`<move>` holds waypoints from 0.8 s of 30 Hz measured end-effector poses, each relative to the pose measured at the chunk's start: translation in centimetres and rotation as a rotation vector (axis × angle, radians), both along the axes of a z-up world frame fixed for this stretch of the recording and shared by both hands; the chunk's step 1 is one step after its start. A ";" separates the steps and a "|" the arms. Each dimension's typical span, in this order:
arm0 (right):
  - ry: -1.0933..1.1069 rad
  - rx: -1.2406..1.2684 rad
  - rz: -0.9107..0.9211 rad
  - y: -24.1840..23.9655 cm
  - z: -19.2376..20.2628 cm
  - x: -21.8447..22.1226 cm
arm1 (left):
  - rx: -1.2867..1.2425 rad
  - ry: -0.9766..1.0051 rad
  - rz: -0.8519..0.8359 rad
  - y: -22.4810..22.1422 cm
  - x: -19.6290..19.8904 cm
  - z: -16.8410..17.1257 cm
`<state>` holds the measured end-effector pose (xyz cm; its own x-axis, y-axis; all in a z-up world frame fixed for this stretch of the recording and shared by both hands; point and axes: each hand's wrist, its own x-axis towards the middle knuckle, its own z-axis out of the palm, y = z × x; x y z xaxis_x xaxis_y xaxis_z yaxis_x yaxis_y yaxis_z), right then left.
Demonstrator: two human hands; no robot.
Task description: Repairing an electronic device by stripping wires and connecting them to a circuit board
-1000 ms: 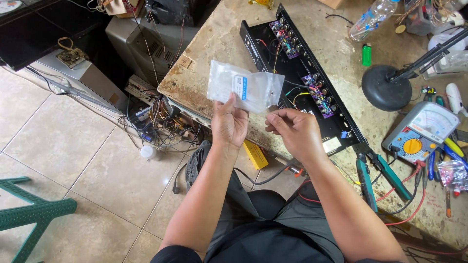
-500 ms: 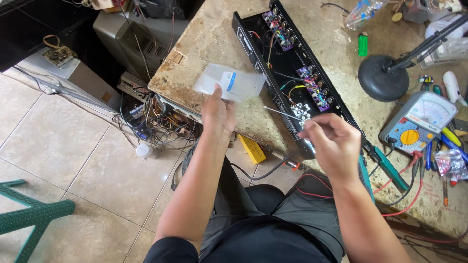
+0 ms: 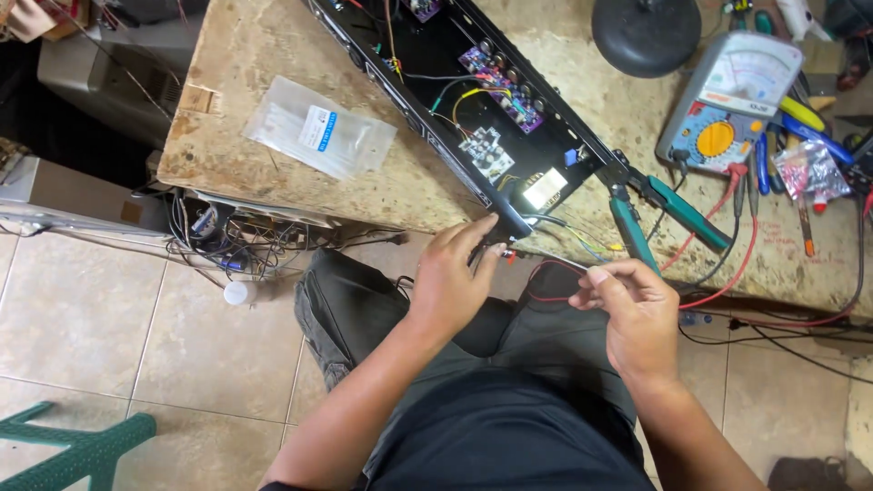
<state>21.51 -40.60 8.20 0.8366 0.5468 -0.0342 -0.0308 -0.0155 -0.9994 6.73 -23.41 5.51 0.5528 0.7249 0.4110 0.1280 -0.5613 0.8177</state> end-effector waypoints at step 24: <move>0.462 -0.168 -0.154 0.4 -3.2 -1.7 | -1.042 0.290 -0.161 4.1 2.4 3.1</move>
<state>19.82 -40.25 4.97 0.7836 0.3734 -0.4964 -0.4835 -0.1351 -0.8649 9.13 -19.34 8.61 0.6488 0.5522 -0.5236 0.3793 0.3619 0.8516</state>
